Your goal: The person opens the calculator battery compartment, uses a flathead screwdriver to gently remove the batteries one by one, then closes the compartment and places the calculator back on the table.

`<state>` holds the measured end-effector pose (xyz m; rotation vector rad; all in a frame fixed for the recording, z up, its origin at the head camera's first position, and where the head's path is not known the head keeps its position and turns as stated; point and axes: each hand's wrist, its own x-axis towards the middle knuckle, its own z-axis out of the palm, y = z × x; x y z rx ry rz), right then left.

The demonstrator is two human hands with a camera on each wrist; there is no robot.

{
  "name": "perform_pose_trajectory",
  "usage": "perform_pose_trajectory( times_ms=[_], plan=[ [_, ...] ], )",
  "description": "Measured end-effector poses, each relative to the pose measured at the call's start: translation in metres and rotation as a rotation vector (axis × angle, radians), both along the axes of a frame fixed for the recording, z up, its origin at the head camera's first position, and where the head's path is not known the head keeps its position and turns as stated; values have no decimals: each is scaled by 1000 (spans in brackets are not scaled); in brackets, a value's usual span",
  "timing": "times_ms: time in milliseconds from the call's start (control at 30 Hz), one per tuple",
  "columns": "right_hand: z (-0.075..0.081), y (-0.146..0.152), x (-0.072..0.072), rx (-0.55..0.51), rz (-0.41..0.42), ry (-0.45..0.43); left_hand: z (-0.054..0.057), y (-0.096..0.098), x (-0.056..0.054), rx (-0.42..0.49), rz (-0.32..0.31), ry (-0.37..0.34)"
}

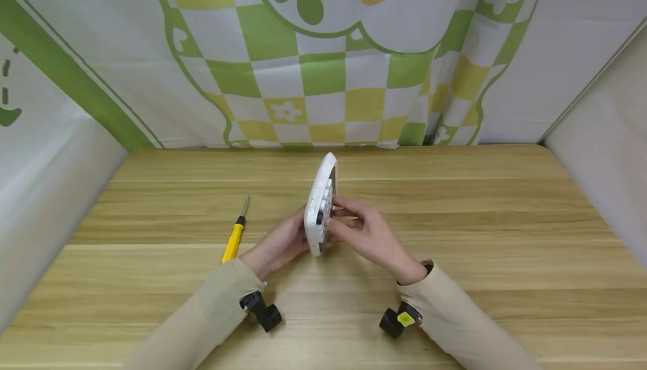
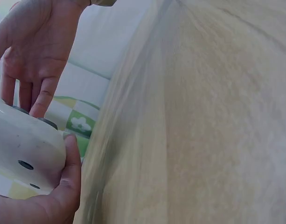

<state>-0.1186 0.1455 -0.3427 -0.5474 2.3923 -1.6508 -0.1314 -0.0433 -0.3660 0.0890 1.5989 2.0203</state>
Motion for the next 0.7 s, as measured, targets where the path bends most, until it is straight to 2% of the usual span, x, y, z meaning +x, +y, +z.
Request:
perform_pose_trajectory(
  times_ms=[267,433,533,700],
  plan=[
    [3,2,3,-34,-10,-48,0,0,-2,-68,34,-9],
    [3,2,4,-86,-10,-96,0,1,-3,-79,30,-10],
    [3,2,5,-113,-15,-112,-1,0,-3,-86,49,-25],
    [3,4,6,-144,-4,-128,-1,-2,-1,-123,136,-66]
  ],
)
